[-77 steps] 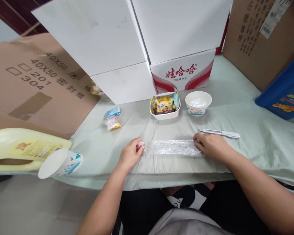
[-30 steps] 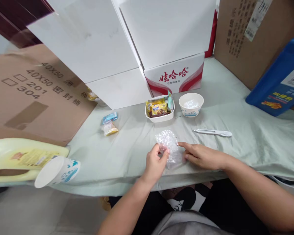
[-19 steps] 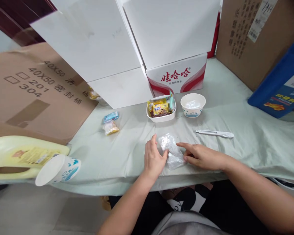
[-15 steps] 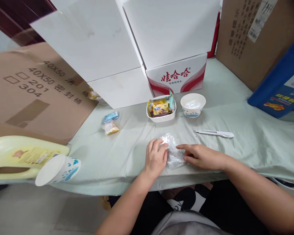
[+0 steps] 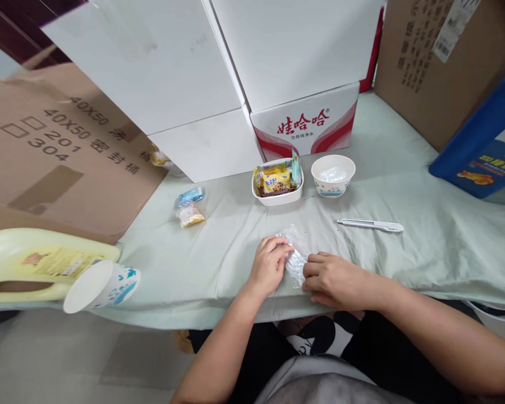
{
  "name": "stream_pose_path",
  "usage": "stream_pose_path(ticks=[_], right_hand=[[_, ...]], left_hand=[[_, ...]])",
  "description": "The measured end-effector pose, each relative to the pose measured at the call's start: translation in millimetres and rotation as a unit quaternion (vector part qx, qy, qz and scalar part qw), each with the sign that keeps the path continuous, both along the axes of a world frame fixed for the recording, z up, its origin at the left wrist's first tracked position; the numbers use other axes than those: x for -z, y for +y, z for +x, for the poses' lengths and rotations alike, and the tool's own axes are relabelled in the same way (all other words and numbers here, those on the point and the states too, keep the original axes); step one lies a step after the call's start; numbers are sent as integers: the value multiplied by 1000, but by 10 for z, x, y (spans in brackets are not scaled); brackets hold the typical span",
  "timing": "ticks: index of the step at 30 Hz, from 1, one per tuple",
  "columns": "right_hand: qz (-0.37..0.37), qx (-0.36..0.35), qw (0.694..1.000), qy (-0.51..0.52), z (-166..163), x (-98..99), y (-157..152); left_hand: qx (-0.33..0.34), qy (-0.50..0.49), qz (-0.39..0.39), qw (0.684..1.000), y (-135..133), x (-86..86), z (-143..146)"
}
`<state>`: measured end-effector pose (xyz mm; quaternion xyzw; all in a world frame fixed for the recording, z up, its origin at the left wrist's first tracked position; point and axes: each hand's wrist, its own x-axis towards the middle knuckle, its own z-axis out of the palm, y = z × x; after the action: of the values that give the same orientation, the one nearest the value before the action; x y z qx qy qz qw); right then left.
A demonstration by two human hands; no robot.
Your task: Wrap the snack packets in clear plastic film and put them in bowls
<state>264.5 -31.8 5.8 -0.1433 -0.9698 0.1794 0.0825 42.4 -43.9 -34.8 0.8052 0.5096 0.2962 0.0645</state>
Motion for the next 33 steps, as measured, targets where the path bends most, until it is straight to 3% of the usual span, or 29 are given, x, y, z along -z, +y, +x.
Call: stream_pose_path(ticks=[7, 10, 14, 16, 20, 23, 29, 33], right_hand=[[51, 53, 997, -9, 31, 29, 87], [70, 33, 997, 14, 16, -14, 37], [-10, 13, 997, 72, 46, -105, -42], [-46, 55, 994, 79, 57, -104, -26], [-19, 254, 966, 36, 2, -12, 114], [11, 340, 939, -45, -76, 43, 216], [46, 345, 930, -120, -168, 83, 252], [56, 342, 931, -113, -183, 121, 245]], left_hand=[[10, -3, 16, 1000, -9, -19, 22], [63, -8, 17, 998, -25, -47, 21], [180, -2, -24, 983, -49, -76, -13], [198, -1, -45, 979, -53, -74, -31], [168, -37, -42, 984, -53, -44, -43], [134, -64, -49, 988, -59, -26, -39], [159, -42, -33, 986, -65, -40, -27], [71, -28, 59, 995, -117, -100, 6]])
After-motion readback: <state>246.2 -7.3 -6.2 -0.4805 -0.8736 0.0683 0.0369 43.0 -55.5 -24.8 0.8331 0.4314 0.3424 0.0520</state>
